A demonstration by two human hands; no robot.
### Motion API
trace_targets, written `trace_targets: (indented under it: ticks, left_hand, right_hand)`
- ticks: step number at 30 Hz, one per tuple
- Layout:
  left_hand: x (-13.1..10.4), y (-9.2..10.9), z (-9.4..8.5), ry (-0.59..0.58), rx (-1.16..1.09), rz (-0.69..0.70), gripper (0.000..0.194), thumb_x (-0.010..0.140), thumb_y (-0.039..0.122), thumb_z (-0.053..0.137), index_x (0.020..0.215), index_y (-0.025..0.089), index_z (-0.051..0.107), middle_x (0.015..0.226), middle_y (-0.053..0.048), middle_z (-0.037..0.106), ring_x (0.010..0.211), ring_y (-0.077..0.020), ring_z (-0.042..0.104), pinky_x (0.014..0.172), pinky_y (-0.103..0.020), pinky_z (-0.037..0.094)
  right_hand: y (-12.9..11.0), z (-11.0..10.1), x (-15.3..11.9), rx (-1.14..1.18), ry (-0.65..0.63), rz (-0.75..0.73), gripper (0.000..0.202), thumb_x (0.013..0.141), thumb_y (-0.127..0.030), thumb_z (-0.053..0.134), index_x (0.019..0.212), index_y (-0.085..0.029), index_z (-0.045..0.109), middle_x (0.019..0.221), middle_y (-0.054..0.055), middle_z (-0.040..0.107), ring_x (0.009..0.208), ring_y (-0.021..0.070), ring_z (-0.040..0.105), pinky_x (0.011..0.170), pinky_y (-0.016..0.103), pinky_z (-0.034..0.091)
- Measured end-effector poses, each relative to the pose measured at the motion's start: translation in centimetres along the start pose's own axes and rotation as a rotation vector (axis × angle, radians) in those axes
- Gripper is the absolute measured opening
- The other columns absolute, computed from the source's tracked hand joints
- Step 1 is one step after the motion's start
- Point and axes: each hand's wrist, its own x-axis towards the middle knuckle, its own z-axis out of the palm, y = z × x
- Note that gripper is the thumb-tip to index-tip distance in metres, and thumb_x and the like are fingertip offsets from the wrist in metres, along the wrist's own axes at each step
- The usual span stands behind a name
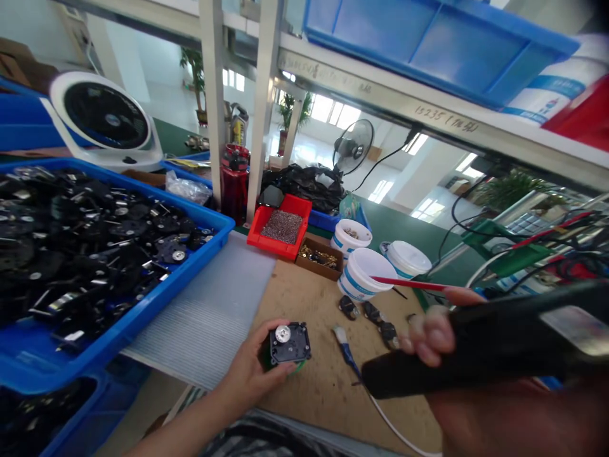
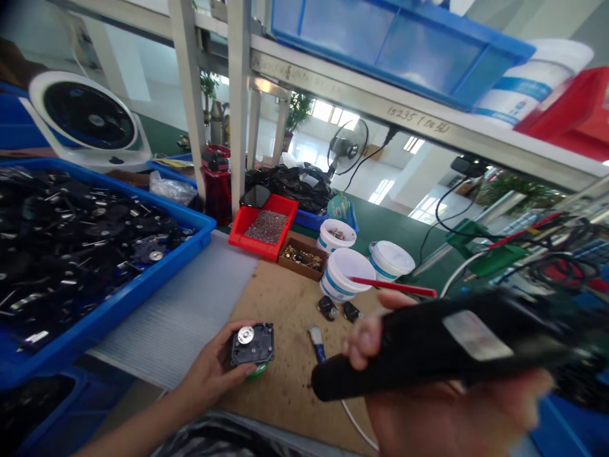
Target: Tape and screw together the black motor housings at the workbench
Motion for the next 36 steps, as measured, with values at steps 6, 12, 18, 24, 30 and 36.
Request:
trace_targets:
  ticks: [6,12,18,24,30,36]
  left_hand:
    - [0.1,0.0,0.1,-0.006,-0.006,0.049,0.051,0.073,0.024,0.074,0.12,0.022,0.054,0.119,-0.01,0.065,0.108,-0.0258,0.061,0.094,-0.039,0.047]
    - [0.1,-0.4,0.0,0.0,0.033,0.127,0.054,0.074,0.023,0.074,0.124,0.023,0.053,0.118,-0.008,0.064,0.111,-0.0268,0.059,0.097,-0.042,0.044]
    - [0.2,-0.2,-0.1,-0.024,0.055,0.156,0.053,0.076,0.024,0.073,0.124,0.021,0.052,0.117,-0.01,0.066,0.108,-0.0283,0.061,0.095,-0.042,0.047]
    - [0.2,-0.4,-0.1,-0.019,0.065,0.172,0.056,0.075,0.024,0.074,0.126,0.022,0.051,0.12,-0.01,0.065,0.112,-0.0285,0.06,0.097,-0.043,0.046]
    - [0.2,-0.5,-0.1,-0.002,0.084,0.188,0.056,0.075,0.027,0.075,0.126,0.021,0.051,0.118,-0.01,0.065,0.109,-0.0278,0.061,0.096,-0.044,0.047]
    - [0.2,-0.4,0.0,0.011,0.111,0.193,0.052,0.076,0.029,0.076,0.123,0.022,0.055,0.122,-0.009,0.064,0.114,-0.0299,0.058,0.099,-0.044,0.046]
  right_hand:
    - [1.2,9.8,0.4,0.17,-0.139,0.039,0.054,0.073,-0.069,0.059,0.091,-0.019,0.072,0.062,0.004,0.061,0.053,0.0194,0.056,0.044,0.03,0.046]
    - [3.6,12.1,1.0,0.11,-0.252,-0.011,0.055,0.075,-0.067,0.063,0.097,-0.017,0.072,0.065,0.002,0.062,0.056,0.0154,0.055,0.05,0.026,0.046]
    - [5.0,13.1,1.2,0.076,-0.286,0.039,0.04,0.072,-0.055,0.076,0.095,-0.023,0.067,0.063,-0.005,0.058,0.051,0.011,0.051,0.049,0.024,0.045]
    - [5.1,13.0,1.1,0.079,-0.29,0.039,0.039,0.071,-0.053,0.078,0.094,-0.024,0.067,0.063,-0.005,0.058,0.05,0.0106,0.052,0.048,0.023,0.045]
    - [5.1,12.9,1.3,0.085,-0.297,0.034,0.04,0.071,-0.053,0.078,0.094,-0.023,0.067,0.064,-0.005,0.06,0.051,0.01,0.053,0.049,0.023,0.046]
    - [5.5,13.1,0.5,0.031,-0.362,0.0,0.022,0.074,-0.034,0.079,0.087,-0.024,0.065,0.063,-0.006,0.058,0.051,0.0097,0.054,0.051,0.023,0.048]
